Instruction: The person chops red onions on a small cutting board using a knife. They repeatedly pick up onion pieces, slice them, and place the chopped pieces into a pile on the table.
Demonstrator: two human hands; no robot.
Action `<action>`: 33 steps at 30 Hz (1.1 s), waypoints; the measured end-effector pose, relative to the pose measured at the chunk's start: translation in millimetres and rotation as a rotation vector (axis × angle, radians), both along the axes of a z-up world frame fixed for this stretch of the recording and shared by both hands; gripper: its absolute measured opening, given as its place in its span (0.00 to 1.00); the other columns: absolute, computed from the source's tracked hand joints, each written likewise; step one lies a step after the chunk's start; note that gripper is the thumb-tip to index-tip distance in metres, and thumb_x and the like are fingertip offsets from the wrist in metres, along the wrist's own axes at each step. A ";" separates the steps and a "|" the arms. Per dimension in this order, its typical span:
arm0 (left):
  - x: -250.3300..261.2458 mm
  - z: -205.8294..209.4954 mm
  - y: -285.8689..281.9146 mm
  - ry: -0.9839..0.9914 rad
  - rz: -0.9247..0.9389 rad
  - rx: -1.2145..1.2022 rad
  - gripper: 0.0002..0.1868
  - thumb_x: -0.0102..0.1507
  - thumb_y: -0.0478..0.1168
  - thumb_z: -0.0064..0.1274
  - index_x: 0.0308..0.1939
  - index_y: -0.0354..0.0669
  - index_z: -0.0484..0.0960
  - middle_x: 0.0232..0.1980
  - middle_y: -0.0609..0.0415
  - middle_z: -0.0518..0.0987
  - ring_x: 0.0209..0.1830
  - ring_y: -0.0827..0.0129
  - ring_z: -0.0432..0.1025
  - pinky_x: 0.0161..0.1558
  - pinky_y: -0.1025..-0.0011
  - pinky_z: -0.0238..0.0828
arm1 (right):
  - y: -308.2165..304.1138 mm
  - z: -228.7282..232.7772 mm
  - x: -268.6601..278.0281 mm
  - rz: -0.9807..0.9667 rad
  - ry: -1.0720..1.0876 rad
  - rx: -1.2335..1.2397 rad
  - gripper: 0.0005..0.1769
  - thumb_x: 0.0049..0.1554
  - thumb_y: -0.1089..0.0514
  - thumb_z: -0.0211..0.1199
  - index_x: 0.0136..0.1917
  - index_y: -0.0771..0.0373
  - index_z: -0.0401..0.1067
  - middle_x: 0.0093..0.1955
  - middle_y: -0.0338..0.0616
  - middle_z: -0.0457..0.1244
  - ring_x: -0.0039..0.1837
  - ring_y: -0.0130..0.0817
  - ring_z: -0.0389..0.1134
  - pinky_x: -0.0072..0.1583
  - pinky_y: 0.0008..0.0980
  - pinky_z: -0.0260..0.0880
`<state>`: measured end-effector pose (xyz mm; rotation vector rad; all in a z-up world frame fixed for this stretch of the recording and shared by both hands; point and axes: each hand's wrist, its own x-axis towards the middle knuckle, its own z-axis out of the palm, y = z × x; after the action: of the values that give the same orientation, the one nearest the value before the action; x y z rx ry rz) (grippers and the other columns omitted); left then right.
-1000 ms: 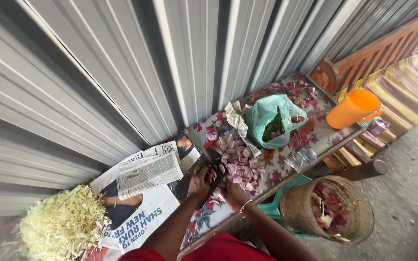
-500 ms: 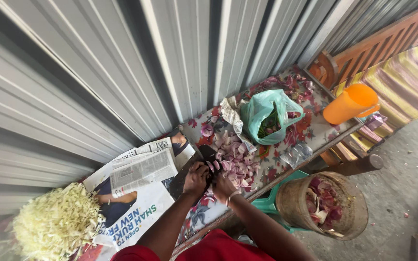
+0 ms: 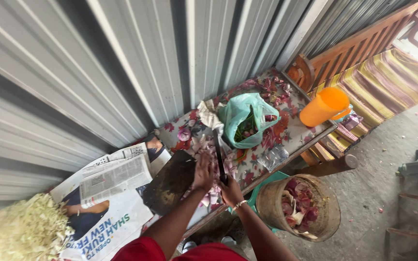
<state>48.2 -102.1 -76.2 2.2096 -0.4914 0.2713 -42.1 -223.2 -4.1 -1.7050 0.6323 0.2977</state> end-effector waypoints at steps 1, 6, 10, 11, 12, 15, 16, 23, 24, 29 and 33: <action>21.6 -4.9 -2.0 -0.068 0.016 -0.016 0.22 0.70 0.45 0.47 0.67 0.42 0.70 0.76 0.33 0.63 0.78 0.38 0.56 0.76 0.49 0.54 | -8.0 5.9 -3.7 0.043 -0.042 -0.012 0.13 0.61 0.54 0.62 0.44 0.67 0.68 0.25 0.42 0.60 0.22 0.30 0.59 0.27 0.37 0.58; 136.4 4.0 19.1 0.338 0.317 0.278 0.42 0.56 0.53 0.62 0.74 0.59 0.65 0.76 0.37 0.54 0.72 0.34 0.54 0.65 0.41 0.56 | -31.2 21.6 -39.9 0.251 -0.293 -0.333 0.16 0.57 0.51 0.69 0.44 0.65 0.68 0.26 0.43 0.64 0.26 0.34 0.65 0.31 0.38 0.64; 166.5 18.4 41.2 0.549 0.168 0.552 0.26 0.60 0.48 0.58 0.63 0.67 0.76 0.74 0.44 0.63 0.70 0.37 0.62 0.66 0.47 0.66 | -22.4 25.7 -37.0 0.405 -0.074 -0.384 0.24 0.52 0.47 0.74 0.52 0.64 0.69 0.38 0.48 0.71 0.38 0.43 0.73 0.45 0.40 0.74; 166.3 20.1 41.4 0.542 0.198 0.491 0.27 0.60 0.46 0.58 0.64 0.63 0.74 0.71 0.41 0.64 0.67 0.34 0.63 0.64 0.46 0.66 | -20.1 26.8 -29.3 0.399 -0.253 -0.470 0.30 0.47 0.50 0.77 0.54 0.67 0.68 0.45 0.55 0.68 0.46 0.50 0.70 0.50 0.44 0.72; 165.6 21.9 46.4 0.532 0.233 0.432 0.29 0.60 0.44 0.59 0.66 0.60 0.73 0.68 0.38 0.64 0.64 0.31 0.63 0.62 0.45 0.66 | -15.3 27.3 -18.8 0.395 -0.437 -0.547 0.37 0.41 0.53 0.80 0.57 0.71 0.67 0.53 0.61 0.65 0.54 0.56 0.67 0.56 0.47 0.70; 154.4 25.5 64.7 0.400 0.369 0.136 0.28 0.56 0.36 0.60 0.60 0.52 0.73 0.61 0.41 0.71 0.60 0.38 0.67 0.60 0.46 0.68 | -4.7 26.0 24.0 0.411 -0.514 -0.549 0.57 0.31 0.50 0.85 0.67 0.72 0.61 0.70 0.63 0.55 0.72 0.62 0.55 0.71 0.51 0.59; 148.0 26.9 71.0 0.338 0.417 0.020 0.27 0.54 0.34 0.61 0.57 0.49 0.74 0.58 0.44 0.74 0.60 0.43 0.69 0.60 0.48 0.70 | -1.1 24.0 44.6 0.496 -0.501 -0.665 0.60 0.29 0.50 0.86 0.69 0.69 0.62 0.73 0.66 0.51 0.76 0.68 0.49 0.72 0.59 0.55; 52.3 53.6 125.2 0.213 0.423 -0.372 0.22 0.56 0.38 0.65 0.53 0.45 0.77 0.45 0.49 0.79 0.43 0.62 0.76 0.46 0.65 0.75 | -10.5 -2.0 133.5 0.675 -0.378 -0.703 0.47 0.37 0.53 0.79 0.67 0.68 0.65 0.62 0.66 0.60 0.65 0.64 0.61 0.64 0.55 0.64; 37.4 58.8 127.0 0.306 0.421 -0.407 0.19 0.57 0.38 0.63 0.52 0.43 0.77 0.43 0.50 0.80 0.42 0.64 0.77 0.43 0.68 0.76 | -17.7 -5.1 142.7 0.669 -0.334 -0.677 0.44 0.39 0.54 0.77 0.66 0.67 0.66 0.59 0.64 0.62 0.62 0.62 0.64 0.62 0.53 0.67; -29.2 94.8 127.1 0.204 0.475 -0.129 0.14 0.60 0.40 0.63 0.48 0.41 0.83 0.45 0.46 0.80 0.41 0.56 0.78 0.43 0.63 0.76 | -42.2 -6.4 158.7 0.689 -0.178 -0.633 0.28 0.47 0.51 0.72 0.56 0.69 0.69 0.48 0.61 0.69 0.51 0.56 0.74 0.54 0.48 0.76; -42.1 121.6 121.3 0.226 0.503 -0.180 0.12 0.61 0.41 0.61 0.46 0.41 0.82 0.47 0.44 0.78 0.42 0.51 0.77 0.42 0.60 0.76 | -26.8 20.9 125.0 0.696 -0.427 -0.792 0.32 0.51 0.37 0.72 0.47 0.69 0.69 0.43 0.62 0.67 0.48 0.59 0.71 0.50 0.51 0.73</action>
<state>6.1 19.2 45.3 2.1224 0.2128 0.3097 82.9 -250.0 16.8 -2.6298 -0.2363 0.1539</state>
